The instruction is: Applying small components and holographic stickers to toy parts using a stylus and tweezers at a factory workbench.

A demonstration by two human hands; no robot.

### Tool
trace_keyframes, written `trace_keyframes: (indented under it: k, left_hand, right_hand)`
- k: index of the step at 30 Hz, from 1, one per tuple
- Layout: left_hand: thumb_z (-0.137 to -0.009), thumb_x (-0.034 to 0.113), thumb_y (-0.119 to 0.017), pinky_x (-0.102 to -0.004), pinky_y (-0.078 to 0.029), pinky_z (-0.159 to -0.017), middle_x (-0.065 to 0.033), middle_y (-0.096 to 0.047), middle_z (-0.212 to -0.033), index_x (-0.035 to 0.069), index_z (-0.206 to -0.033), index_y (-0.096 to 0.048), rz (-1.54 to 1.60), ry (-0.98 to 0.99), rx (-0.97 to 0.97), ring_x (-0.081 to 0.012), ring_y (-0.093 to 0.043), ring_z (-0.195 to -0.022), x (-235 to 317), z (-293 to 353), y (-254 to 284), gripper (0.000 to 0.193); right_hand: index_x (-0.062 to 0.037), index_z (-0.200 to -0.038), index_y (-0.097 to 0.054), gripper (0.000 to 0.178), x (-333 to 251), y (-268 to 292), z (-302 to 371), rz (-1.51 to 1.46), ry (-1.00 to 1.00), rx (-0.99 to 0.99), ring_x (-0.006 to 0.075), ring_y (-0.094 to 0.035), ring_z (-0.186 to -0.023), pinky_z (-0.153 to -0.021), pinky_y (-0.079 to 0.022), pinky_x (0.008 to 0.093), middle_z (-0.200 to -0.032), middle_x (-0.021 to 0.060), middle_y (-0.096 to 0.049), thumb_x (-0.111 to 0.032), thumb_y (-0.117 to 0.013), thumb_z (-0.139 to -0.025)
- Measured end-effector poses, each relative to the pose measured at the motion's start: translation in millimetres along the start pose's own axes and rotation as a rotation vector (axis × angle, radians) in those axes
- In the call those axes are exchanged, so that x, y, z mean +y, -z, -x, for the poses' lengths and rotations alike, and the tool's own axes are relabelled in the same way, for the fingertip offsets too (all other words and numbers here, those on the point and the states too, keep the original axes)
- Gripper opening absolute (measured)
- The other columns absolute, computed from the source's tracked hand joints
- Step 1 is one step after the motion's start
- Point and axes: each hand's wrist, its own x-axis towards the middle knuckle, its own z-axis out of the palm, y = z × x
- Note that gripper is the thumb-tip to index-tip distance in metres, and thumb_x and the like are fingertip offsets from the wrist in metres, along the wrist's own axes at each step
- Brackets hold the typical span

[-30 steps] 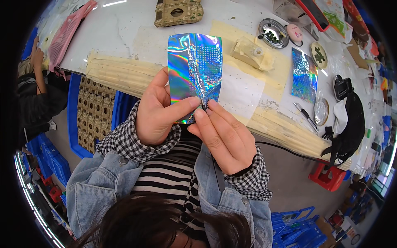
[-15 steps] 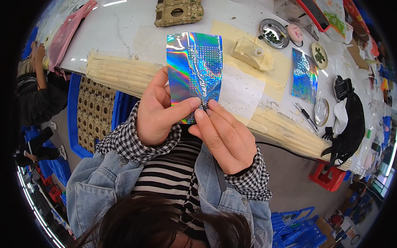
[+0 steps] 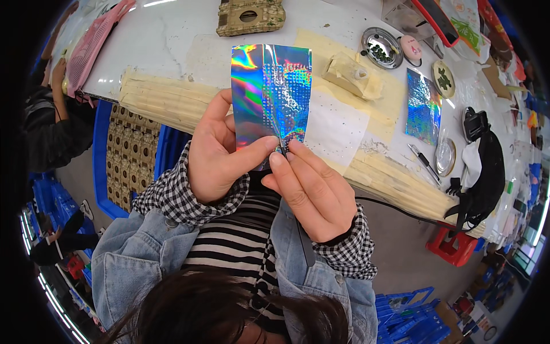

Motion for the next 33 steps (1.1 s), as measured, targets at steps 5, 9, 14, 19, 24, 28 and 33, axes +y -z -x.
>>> trace_keyframes:
  k: [5, 9, 14, 19, 24, 28, 33]
  left_hand:
    - [-0.079, -0.005, -0.06, -0.026, -0.048, -0.083, -0.0137, -0.062, -0.101, 0.0, -0.118, -0.033, -0.071, -0.043, -0.019, -0.0136, -0.06, -0.095, -1.5, 0.6, 3.4, 0.048]
    - [-0.079, -0.004, -0.06, -0.0262, -0.048, -0.082, -0.0134, -0.062, -0.101, 0.0, -0.118, -0.032, -0.106, -0.038, -0.036, -0.0135, -0.06, -0.095, 0.3, 1.0, 5.4, 0.049]
    - [-0.079, -0.007, -0.06, -0.0276, -0.046, -0.086, -0.0133, -0.062, -0.103, 0.0, -0.124, -0.031, -0.056, -0.018, -0.028, -0.0147, -0.059, -0.097, 2.2, 1.6, 6.3, 0.054]
    - [-0.079, -0.008, -0.059, -0.0279, -0.046, -0.086, -0.0138, -0.062, -0.104, 0.0, -0.124, -0.03, -0.048, -0.022, -0.038, -0.0149, -0.059, -0.098, 1.6, 1.1, 7.3, 0.054]
    - [-0.079, -0.005, -0.06, -0.0263, -0.049, -0.081, -0.0145, -0.062, -0.101, 0.0, -0.119, -0.031, -0.044, -0.038, -0.024, -0.015, -0.061, -0.095, 2.0, 1.5, 5.5, 0.049]
    - [-0.079, -0.006, -0.059, -0.0267, -0.049, -0.082, -0.015, -0.062, -0.101, 0.0, -0.12, -0.031, -0.048, -0.024, -0.02, -0.0154, -0.061, -0.095, 3.5, 2.5, 4.8, 0.05]
    - [-0.079, -0.005, -0.059, -0.0269, -0.049, -0.082, -0.0153, -0.062, -0.101, 0.0, -0.12, -0.03, -0.045, -0.033, -0.018, -0.0156, -0.061, -0.095, 2.6, 2.7, 4.6, 0.051]
  right_hand:
    - [0.004, -0.1, -0.064, 0.036, -1.7, 2.6, -2.9, 0.036, 0.029, -0.039, 0.028, -0.064, -0.091, -0.075, -0.055, 0.0335, -0.09, 0.0134, -0.063, -0.006, -0.075, -0.068]
    - [0.0041, -0.099, -0.064, 0.034, -1.9, 2.1, -2.8, 0.046, 0.062, -0.024, 0.0275, -0.064, -0.09, -0.074, -0.055, 0.0329, -0.089, 0.013, -0.063, -0.007, -0.075, -0.069]
    - [0.0041, -0.098, -0.064, 0.033, -1.6, 3.4, -2.9, 0.054, 0.071, -0.017, 0.0274, -0.065, -0.088, -0.072, -0.056, 0.0326, -0.087, 0.0127, -0.063, -0.007, -0.075, -0.069]
    - [0.0043, -0.098, -0.064, 0.034, -2.5, 3.4, -4.4, 0.045, 0.049, -0.03, 0.0274, -0.065, -0.088, -0.072, -0.056, 0.0328, -0.086, 0.0126, -0.063, -0.007, -0.075, -0.069]
    - [0.0044, -0.099, -0.064, 0.034, -1.9, 2.1, -5.2, 0.043, 0.049, -0.038, 0.0272, -0.065, -0.089, -0.073, -0.056, 0.033, -0.088, 0.0127, -0.063, -0.007, -0.075, -0.068]
    - [0.0042, -0.1, -0.064, 0.035, -2.6, 3.0, -6.4, 0.045, 0.04, -0.047, 0.0271, -0.064, -0.089, -0.074, -0.056, 0.0332, -0.089, 0.0128, -0.063, -0.006, -0.075, -0.068]
    - [0.0041, -0.1, -0.064, 0.035, -2.5, 3.1, -5.8, 0.046, 0.032, -0.052, 0.0269, -0.064, -0.09, -0.074, -0.055, 0.0333, -0.09, 0.0127, -0.063, -0.007, -0.075, -0.069]
